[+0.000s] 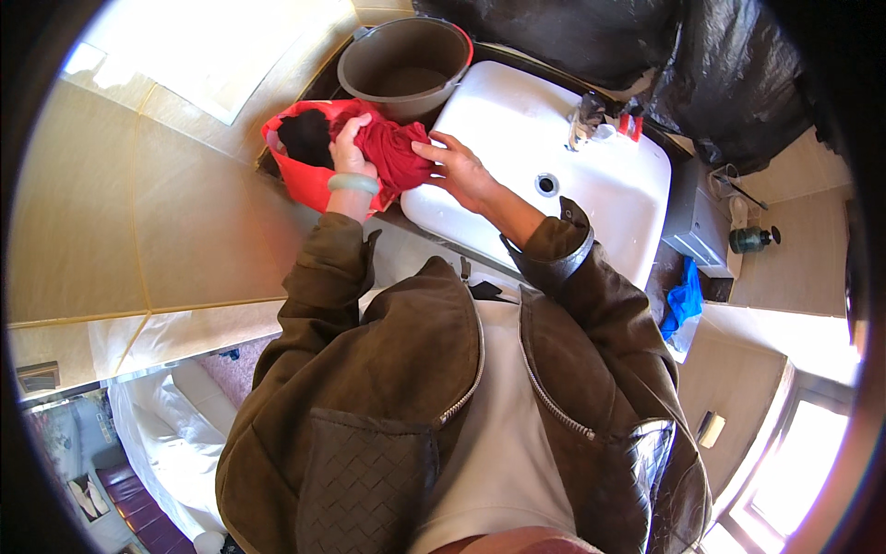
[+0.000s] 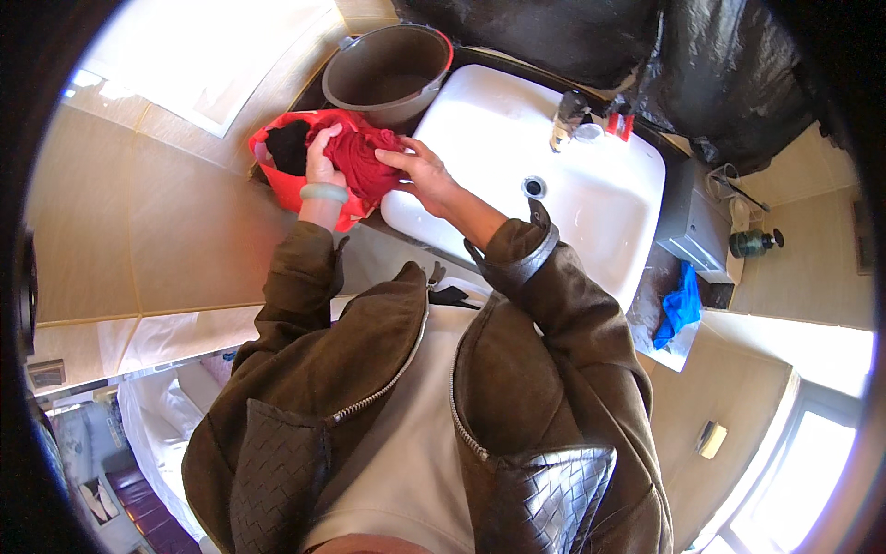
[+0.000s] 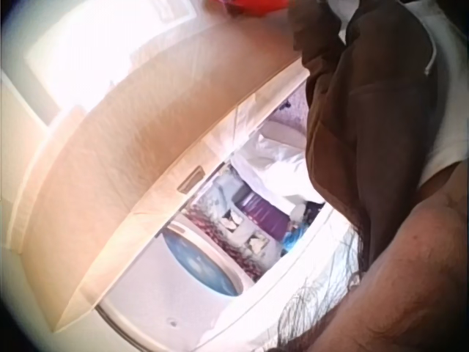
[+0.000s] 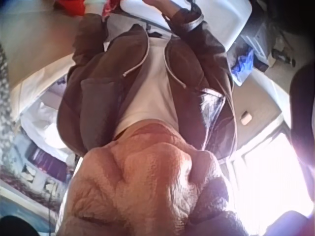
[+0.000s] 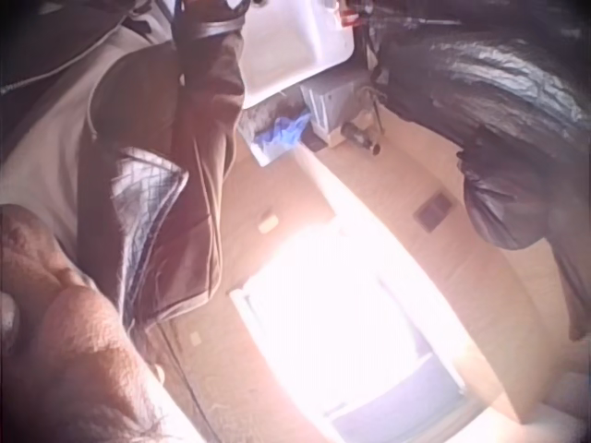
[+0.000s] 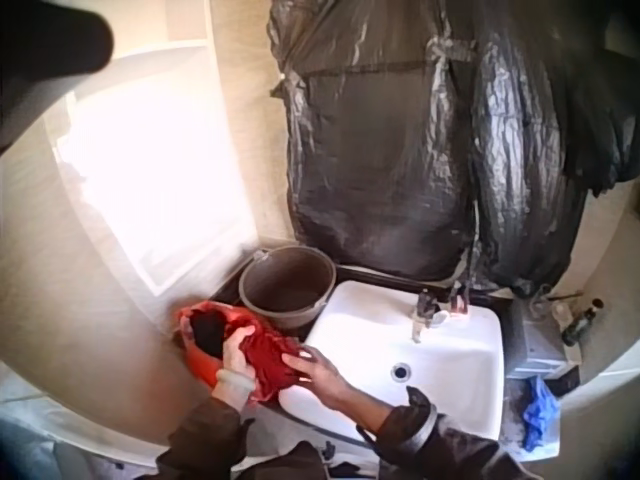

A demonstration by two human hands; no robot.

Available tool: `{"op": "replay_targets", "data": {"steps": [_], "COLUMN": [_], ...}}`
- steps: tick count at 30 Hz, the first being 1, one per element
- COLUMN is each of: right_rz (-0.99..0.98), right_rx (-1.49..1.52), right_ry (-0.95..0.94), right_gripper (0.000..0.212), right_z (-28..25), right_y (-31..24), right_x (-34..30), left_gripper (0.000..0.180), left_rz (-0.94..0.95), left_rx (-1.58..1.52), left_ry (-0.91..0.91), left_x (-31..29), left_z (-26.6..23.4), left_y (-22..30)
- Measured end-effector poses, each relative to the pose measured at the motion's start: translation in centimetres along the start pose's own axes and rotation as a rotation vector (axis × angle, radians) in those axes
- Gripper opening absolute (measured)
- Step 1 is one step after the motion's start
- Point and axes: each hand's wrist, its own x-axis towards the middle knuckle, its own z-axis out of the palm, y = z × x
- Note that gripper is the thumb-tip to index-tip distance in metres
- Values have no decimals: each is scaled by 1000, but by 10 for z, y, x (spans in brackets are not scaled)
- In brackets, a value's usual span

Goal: The person wipes a bathroom sink and countertop with a blue cloth, then cleans a toothbrush holder and glass, and finally wipes the window sill. The person handles a red cloth, a blue cloth, a toothbrush, and a glass during the cleaning process.

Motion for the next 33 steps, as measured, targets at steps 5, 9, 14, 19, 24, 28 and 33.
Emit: {"op": "replay_targets", "data": {"steps": [5,9,14,19,24,28,33], "right_rz": [-70,103,278,256,222,284,262], "right_rx": [-146,-212,-319,-356,-370,-397,-409], "right_ry": [-29,-30,73,131,144,105,135], "right_gripper": [90,72,46,36,36,35,39], "right_z": [26,27,13,13,6,3,-6], "right_y": [12,51,87,78,74,80,80], "right_x": [34,54,40,34,28,28,23], "left_gripper": [88,122,122,124,114,108,111], "left_rz": [513,460,271,386,515,585,524], "left_rx": [221,1136,1200,1257,1277,1588,1692], "left_ry": [345,764,700,595,434,468,488], "left_x": [8,73,98,80,25,9,22], "left_z": [21,-69,-57,-60,-50,-70,-57], "left_y": [47,53,56,45,28,12,21]}}
